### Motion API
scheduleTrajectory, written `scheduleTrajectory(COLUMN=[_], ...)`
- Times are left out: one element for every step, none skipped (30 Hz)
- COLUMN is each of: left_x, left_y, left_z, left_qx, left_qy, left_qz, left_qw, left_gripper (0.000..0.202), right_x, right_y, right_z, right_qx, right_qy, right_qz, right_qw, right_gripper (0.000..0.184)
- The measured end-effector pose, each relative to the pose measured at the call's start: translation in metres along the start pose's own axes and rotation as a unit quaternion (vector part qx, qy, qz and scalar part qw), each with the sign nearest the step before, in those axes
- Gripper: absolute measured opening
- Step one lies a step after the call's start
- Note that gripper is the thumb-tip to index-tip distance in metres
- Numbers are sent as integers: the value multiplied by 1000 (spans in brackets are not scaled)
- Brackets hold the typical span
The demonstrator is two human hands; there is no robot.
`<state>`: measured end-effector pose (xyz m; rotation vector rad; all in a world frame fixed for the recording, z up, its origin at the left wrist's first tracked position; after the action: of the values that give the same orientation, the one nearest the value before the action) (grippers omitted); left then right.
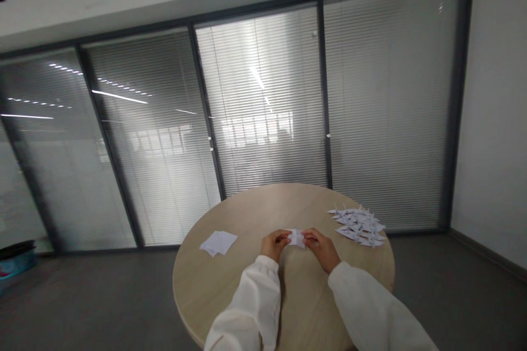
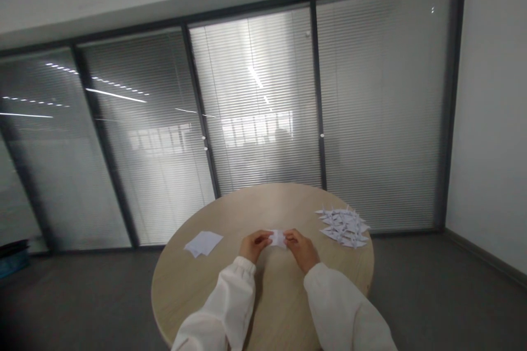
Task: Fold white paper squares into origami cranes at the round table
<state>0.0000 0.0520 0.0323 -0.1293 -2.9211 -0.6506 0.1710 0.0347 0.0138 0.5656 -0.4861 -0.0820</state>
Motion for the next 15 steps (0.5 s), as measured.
scheduleTrajectory(left_x=[-1,-1,-2,-3,-5,-6,-6,-7,-8,-8,-8,-7,-6,-6,-5], left_y=[0,-1,-1,-1,-1,-1,-1,-1,-2,-2,-2,-3,-3,-3,-4], left_z=[-2,-3,-3,-3,-2,-1,0,1,1,0,-2,-4,-6,-9,-11], left_qx=[-5,-8,-8,-5,1,9,19,27,31,29,21,9,-6,-20,-29], left_qy=[-12,-26,-43,-61,-78,-94,-108,-120,-127,-128,-124,-117,-107,-97,-91], left_qz=[0,1,3,5,6,6,7,7,6,3,-2,-8,-14,-19,-23], left_qw=[1000,1000,999,998,997,995,994,992,991,991,992,993,994,995,995], left_gripper=[22,22,22,22,23,24,25,26,27,27,27,27,27,27,27], right_x=[0,1,1,2,2,3,3,4,4,5,5,6,6,6,6], right_y=[0,0,0,1,1,1,0,0,0,0,-1,-1,-1,-1,-1], right_z=[1,2,3,4,5,6,7,9,10,11,13,14,14,15,15], right_qx=[0,1,2,3,4,5,7,10,13,16,19,22,25,26,28], right_qy=[4,7,9,11,12,11,10,8,6,4,2,1,1,0,0], right_qz=[1,1,0,-1,-3,-5,-5,-6,-7,-8,-8,-9,-10,-10,-10], right_qw=[1000,1000,1000,1000,1000,1000,1000,1000,1000,1000,1000,1000,1000,1000,1000], right_gripper=[24,25,26,27,28,29,29,30,29,29,29,28,28,28,28])
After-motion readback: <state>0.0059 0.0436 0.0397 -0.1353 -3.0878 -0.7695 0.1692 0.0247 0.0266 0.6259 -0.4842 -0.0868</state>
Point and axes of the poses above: each hand's wrist, its own y-axis towards the middle knuckle, its own x-axis out of the back of the hand, z = x × y, the point moved 5 cm from there along y, towards the middle knuckle, and after that the axes turned 13 degrees about -y, right-handed, at the moved point
